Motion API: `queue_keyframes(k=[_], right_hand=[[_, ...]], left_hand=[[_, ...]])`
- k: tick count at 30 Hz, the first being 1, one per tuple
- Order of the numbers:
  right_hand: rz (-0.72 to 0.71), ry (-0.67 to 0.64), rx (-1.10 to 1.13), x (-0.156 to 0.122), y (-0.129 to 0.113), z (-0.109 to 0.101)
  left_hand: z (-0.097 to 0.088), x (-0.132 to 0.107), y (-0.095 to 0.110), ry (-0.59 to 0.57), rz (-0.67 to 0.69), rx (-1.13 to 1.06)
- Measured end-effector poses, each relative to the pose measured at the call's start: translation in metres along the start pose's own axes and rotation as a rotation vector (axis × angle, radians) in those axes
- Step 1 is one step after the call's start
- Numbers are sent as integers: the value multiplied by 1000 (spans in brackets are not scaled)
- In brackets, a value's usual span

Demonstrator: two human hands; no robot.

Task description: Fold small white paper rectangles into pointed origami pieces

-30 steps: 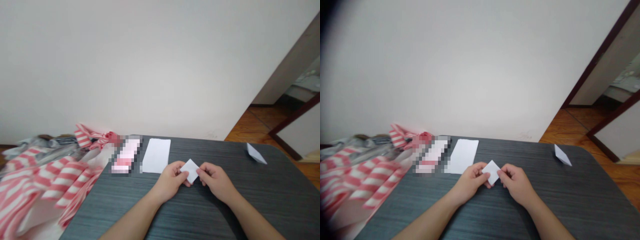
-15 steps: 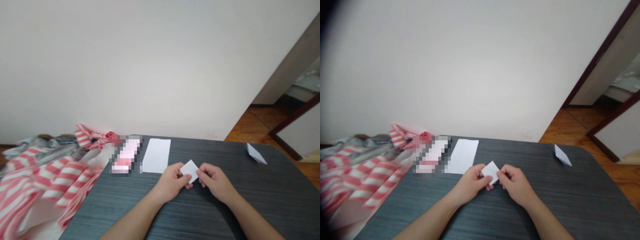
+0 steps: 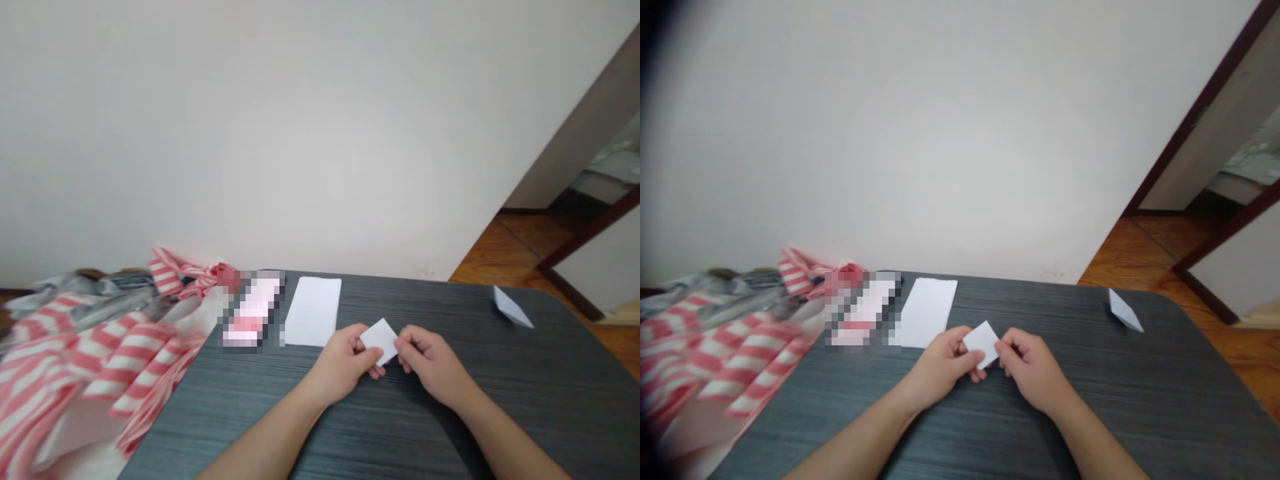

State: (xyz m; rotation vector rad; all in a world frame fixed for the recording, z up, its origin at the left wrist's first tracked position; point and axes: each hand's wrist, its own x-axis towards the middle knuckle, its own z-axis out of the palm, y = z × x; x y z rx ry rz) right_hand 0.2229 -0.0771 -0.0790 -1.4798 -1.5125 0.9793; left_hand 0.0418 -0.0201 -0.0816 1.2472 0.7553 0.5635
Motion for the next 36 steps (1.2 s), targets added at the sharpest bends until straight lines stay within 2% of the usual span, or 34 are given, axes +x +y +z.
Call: queue_keyframes(k=[5, 10, 19, 24, 36], right_hand=[[13, -43, -23, 0, -1, 0], [-20, -27, -32, -2, -2, 0], [-121, 6, 66, 2, -2, -1], [-189, 21, 34, 3, -1, 0], [-143, 33, 43, 3, 1, 1]], left_hand=[[0, -1, 2, -3, 3, 11], [2, -1, 3, 23, 1, -40], [1, -5, 3, -58, 0, 165], [-1, -7, 0, -89, 28, 328], [-1, -8, -2, -117, 40, 384]])
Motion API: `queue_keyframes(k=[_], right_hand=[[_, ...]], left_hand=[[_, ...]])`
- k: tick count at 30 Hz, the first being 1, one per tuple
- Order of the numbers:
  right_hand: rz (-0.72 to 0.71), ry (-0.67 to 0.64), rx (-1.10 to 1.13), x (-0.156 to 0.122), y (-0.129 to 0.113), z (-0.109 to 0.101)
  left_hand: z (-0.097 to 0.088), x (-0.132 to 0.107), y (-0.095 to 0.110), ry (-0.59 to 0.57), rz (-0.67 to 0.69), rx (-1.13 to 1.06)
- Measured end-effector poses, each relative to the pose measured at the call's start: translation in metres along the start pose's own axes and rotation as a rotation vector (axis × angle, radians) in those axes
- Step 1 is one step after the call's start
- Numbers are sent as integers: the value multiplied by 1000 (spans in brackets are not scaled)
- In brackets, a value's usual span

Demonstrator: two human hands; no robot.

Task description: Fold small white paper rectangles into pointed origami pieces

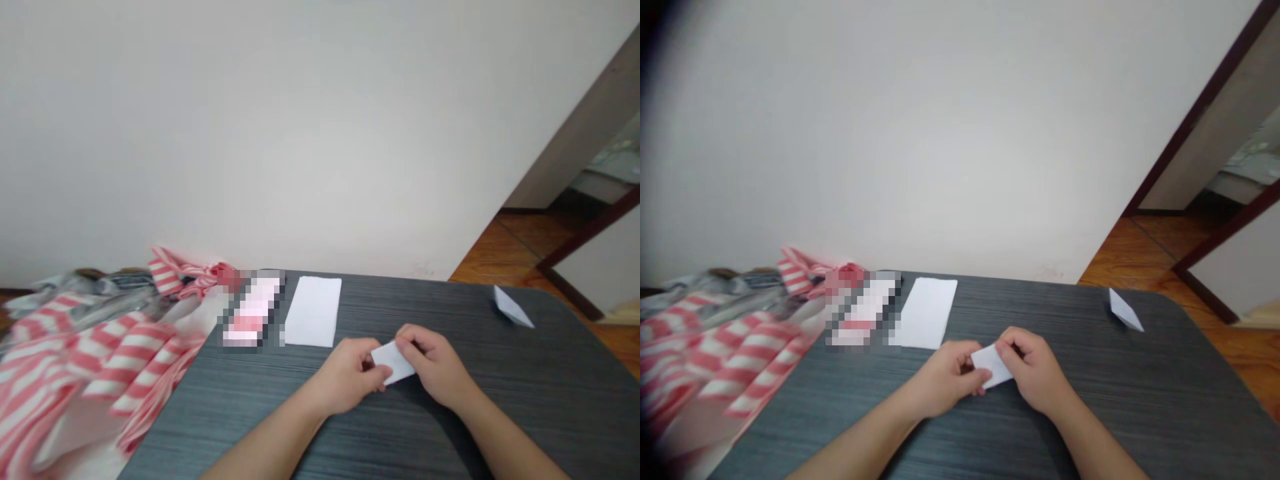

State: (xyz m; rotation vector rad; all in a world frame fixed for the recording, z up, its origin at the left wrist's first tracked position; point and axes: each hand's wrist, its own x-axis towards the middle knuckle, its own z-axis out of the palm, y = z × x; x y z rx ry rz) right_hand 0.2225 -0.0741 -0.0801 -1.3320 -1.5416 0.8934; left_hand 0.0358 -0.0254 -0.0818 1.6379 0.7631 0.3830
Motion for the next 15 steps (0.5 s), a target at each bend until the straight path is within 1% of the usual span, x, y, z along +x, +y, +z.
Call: queue_keyframes(k=[4, 9, 15], right_hand=[[22, 2, 0, 0, 0, 0], [61, 3, -4, 0, 1, 0], [39, 11, -61, 1, -2, -1]], left_hand=[[0, 0, 0, -7, 0, -18], [0, 0, 1, -6, -35, -97], [-1, -1, 0, -8, -28, -65]])
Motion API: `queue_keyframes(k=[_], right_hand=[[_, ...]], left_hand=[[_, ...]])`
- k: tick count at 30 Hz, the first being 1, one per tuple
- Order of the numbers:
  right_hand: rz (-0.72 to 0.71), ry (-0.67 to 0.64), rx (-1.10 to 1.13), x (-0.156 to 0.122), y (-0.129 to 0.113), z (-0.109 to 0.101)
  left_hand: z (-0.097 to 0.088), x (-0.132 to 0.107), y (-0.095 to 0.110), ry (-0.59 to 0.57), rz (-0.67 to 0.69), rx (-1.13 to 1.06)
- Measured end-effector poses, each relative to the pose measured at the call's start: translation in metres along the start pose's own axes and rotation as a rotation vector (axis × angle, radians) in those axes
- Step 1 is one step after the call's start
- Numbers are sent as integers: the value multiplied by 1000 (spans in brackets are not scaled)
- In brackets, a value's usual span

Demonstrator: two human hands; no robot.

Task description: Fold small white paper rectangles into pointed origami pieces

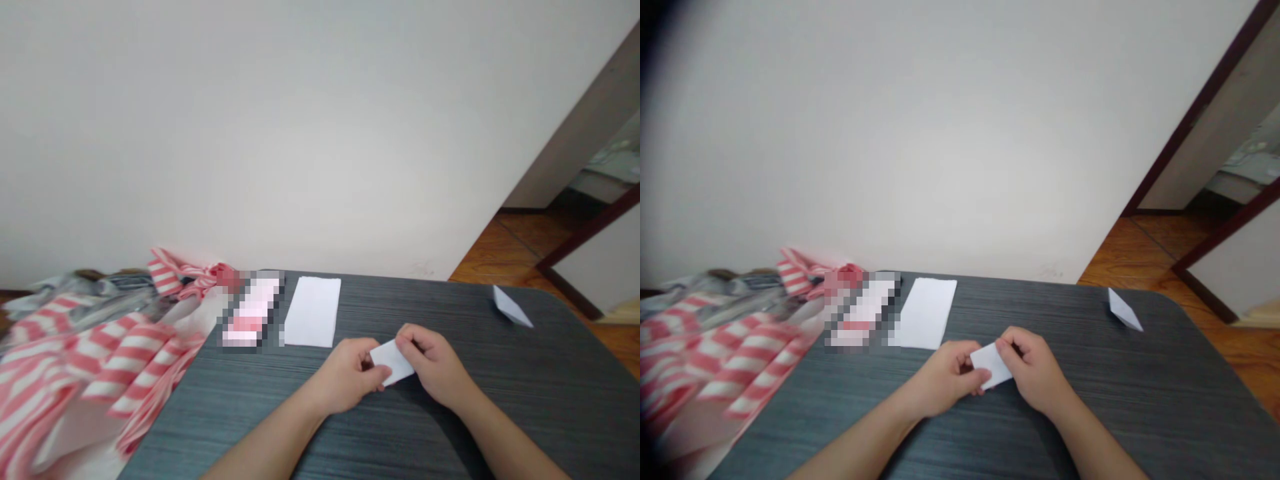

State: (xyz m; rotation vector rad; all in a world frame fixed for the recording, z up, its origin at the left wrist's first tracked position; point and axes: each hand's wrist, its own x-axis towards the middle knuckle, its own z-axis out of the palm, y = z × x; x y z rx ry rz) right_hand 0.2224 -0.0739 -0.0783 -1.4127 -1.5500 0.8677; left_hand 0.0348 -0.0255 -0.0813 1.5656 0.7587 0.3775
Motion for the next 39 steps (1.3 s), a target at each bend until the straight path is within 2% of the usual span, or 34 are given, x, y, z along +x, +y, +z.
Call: queue_keyframes(k=[9, 21, 27, 39], right_hand=[[18, -60, -35, -2, -5, 0], [-12, -101, -67, -3, -5, 0], [-32, -113, -55, -4, -7, 0], [14, -92, -68, -3, -6, -2]], left_hand=[[2, 4, 5, 88, -15, -279], [0, 1, 10, 24, 37, -247], [-2, -1, 11, 32, 37, -198], [-1, 2, 13, 66, 0, -264]])
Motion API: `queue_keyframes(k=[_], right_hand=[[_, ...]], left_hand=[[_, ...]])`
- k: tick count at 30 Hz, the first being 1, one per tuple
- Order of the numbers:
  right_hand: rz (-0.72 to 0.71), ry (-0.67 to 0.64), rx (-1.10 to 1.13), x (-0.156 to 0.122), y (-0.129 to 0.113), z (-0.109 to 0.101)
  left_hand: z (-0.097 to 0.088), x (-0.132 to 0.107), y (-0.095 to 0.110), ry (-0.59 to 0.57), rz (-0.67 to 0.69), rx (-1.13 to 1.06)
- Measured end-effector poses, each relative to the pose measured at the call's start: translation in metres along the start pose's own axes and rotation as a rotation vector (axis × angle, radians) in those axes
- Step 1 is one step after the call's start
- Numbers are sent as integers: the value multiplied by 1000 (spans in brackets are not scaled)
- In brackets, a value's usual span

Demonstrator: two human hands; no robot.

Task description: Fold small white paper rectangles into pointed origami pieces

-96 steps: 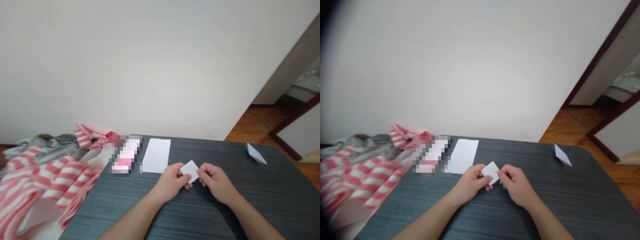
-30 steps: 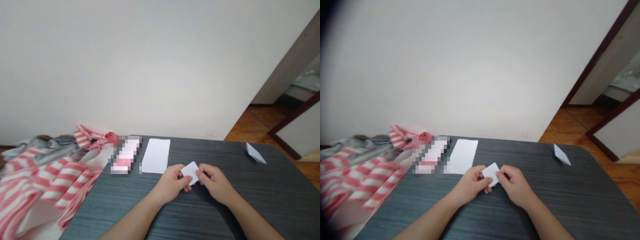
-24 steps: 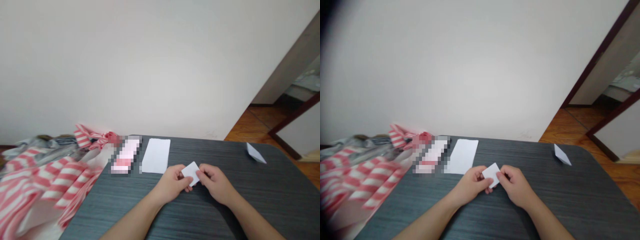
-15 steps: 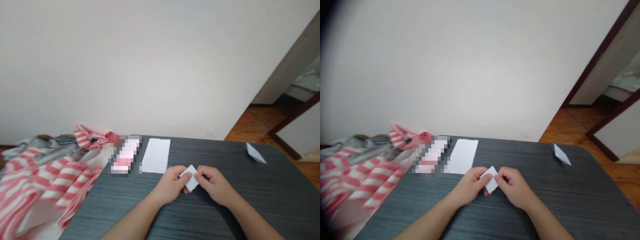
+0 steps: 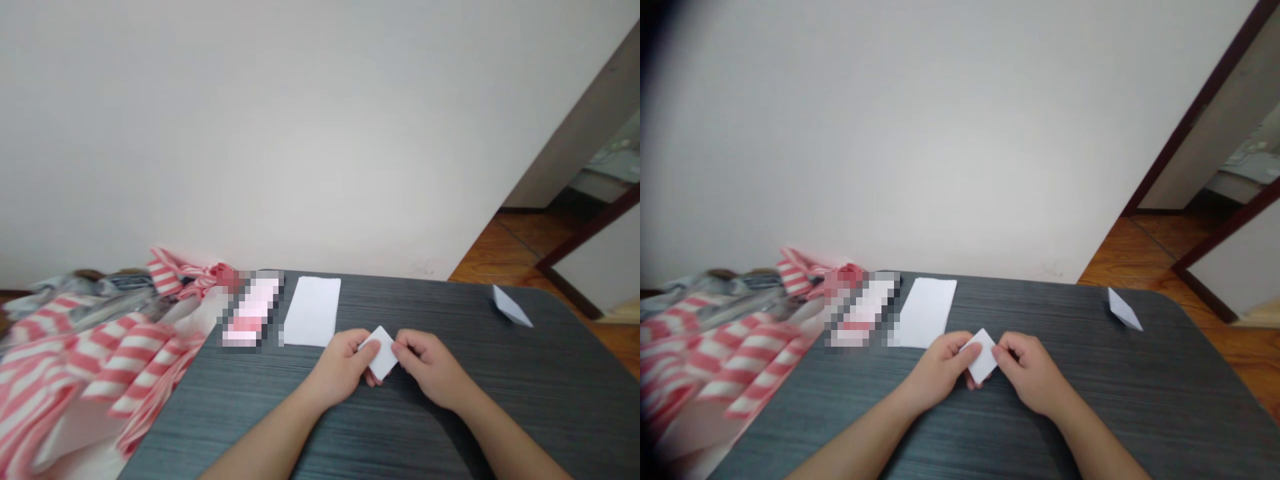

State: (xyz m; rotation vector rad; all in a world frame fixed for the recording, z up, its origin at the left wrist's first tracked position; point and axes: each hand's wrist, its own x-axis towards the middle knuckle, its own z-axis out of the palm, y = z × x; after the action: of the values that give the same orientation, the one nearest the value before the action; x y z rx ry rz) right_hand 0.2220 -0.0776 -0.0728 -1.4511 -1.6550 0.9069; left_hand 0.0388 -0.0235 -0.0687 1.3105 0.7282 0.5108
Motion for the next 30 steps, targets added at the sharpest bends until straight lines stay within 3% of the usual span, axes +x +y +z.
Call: queue_keyframes(k=[14, 30], right_hand=[[-58, -83, -68, -1, -1, 2], [-69, -122, -83, -1, -2, 1]], left_hand=[[-1, -1, 0, 65, 86, 68], [-2, 0, -2, 90, 91, 191]])
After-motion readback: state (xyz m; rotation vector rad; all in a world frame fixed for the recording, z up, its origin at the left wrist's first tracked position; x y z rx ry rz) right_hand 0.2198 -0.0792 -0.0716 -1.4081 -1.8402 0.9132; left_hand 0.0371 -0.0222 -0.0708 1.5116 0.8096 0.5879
